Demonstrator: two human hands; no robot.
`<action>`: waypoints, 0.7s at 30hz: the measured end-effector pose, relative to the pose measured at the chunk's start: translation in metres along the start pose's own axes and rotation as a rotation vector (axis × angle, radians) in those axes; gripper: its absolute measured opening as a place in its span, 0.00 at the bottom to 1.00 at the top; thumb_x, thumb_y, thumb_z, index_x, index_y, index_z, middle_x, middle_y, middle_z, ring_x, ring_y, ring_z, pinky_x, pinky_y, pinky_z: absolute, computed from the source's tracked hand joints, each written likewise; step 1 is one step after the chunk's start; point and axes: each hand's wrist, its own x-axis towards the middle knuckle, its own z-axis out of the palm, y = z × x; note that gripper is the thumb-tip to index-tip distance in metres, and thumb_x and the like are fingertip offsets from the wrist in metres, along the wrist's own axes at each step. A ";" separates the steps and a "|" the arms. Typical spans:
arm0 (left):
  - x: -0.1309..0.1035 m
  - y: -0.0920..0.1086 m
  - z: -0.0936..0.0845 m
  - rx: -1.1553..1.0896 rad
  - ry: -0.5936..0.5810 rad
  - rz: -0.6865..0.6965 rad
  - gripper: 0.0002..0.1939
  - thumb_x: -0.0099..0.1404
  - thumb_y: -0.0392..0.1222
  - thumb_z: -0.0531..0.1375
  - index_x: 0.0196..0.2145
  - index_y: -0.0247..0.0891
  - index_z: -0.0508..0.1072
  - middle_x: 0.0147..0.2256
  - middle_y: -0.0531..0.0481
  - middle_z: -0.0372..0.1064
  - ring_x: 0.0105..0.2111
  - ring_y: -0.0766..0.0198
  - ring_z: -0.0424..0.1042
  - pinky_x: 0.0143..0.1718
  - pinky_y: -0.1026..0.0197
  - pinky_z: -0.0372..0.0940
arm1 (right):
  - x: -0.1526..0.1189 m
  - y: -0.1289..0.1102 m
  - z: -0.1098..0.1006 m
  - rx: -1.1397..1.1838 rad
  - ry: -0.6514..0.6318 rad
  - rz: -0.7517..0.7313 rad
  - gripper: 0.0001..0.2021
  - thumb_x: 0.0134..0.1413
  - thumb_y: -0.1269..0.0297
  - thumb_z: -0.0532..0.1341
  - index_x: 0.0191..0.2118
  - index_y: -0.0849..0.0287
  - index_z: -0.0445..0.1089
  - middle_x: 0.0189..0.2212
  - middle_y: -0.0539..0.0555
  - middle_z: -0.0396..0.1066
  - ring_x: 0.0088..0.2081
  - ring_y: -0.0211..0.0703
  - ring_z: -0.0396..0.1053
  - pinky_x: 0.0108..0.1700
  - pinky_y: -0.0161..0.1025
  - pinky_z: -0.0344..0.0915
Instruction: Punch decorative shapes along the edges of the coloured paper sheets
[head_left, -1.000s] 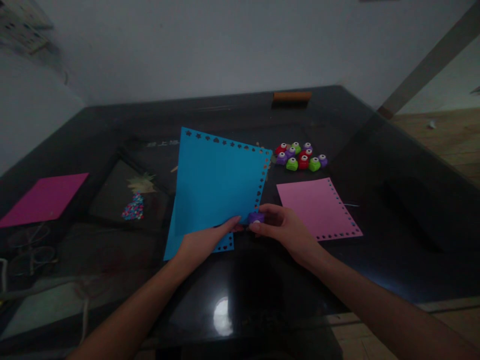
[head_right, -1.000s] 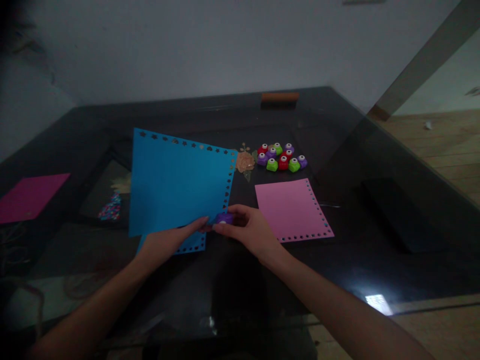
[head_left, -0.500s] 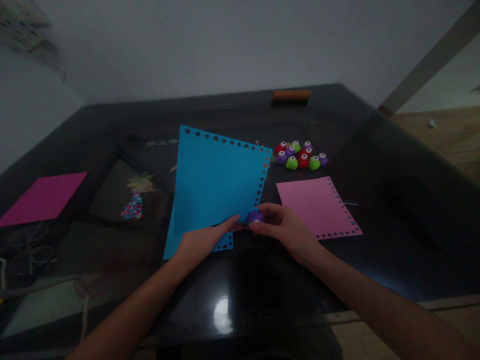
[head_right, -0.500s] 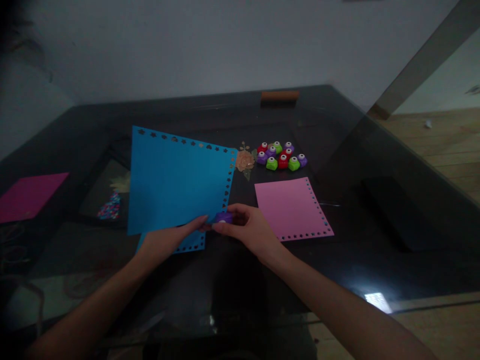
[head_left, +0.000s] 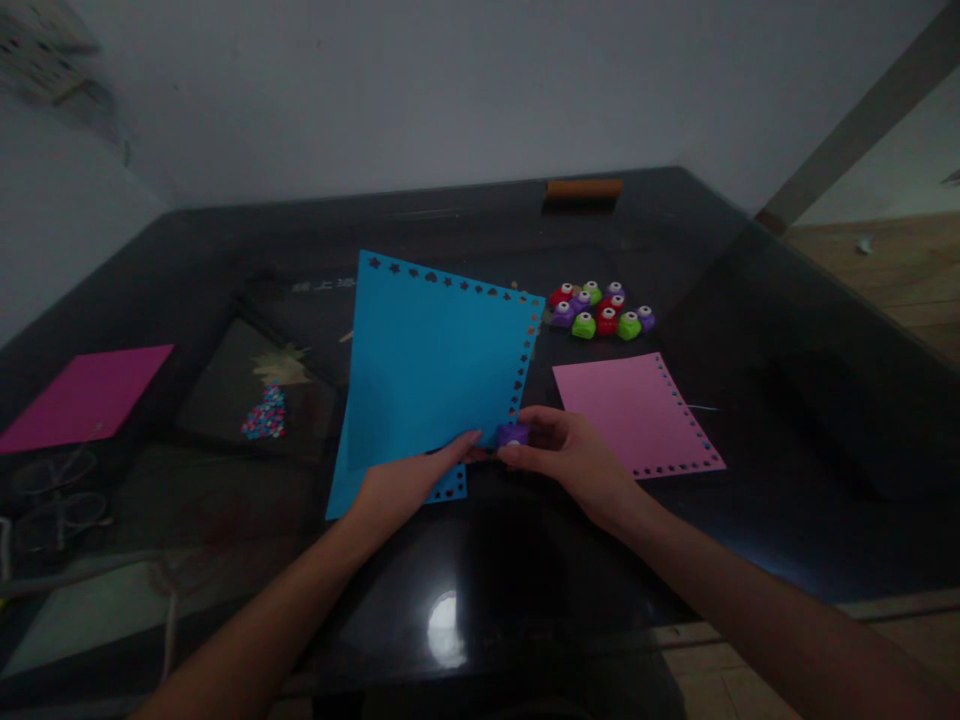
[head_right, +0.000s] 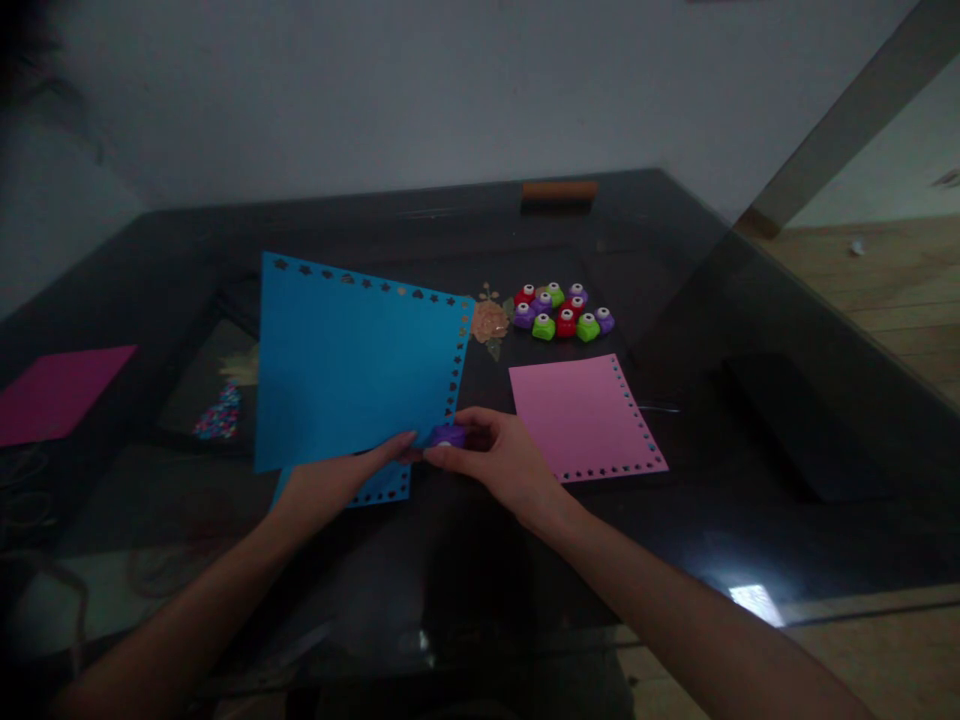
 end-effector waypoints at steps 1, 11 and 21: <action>0.000 0.001 0.000 0.008 -0.021 -0.002 0.14 0.56 0.53 0.59 0.38 0.51 0.78 0.40 0.51 0.77 0.40 0.51 0.75 0.44 0.50 0.68 | 0.000 0.000 0.000 0.002 -0.005 0.001 0.13 0.35 0.64 0.71 0.31 0.56 0.72 0.27 0.47 0.74 0.29 0.38 0.70 0.39 0.40 0.66; -0.001 0.008 0.001 0.043 -0.104 0.019 0.16 0.58 0.51 0.57 0.42 0.50 0.76 0.42 0.54 0.76 0.45 0.53 0.73 0.51 0.52 0.64 | 0.000 -0.001 0.000 0.014 -0.012 0.004 0.11 0.36 0.66 0.71 0.30 0.56 0.71 0.27 0.46 0.73 0.29 0.36 0.69 0.39 0.38 0.64; -0.004 0.003 -0.001 0.254 -0.275 0.035 0.20 0.65 0.46 0.51 0.53 0.51 0.68 0.54 0.58 0.66 0.55 0.56 0.64 0.59 0.51 0.53 | 0.001 0.000 -0.001 0.007 -0.020 -0.008 0.13 0.35 0.65 0.71 0.30 0.58 0.70 0.27 0.47 0.72 0.29 0.36 0.68 0.38 0.37 0.64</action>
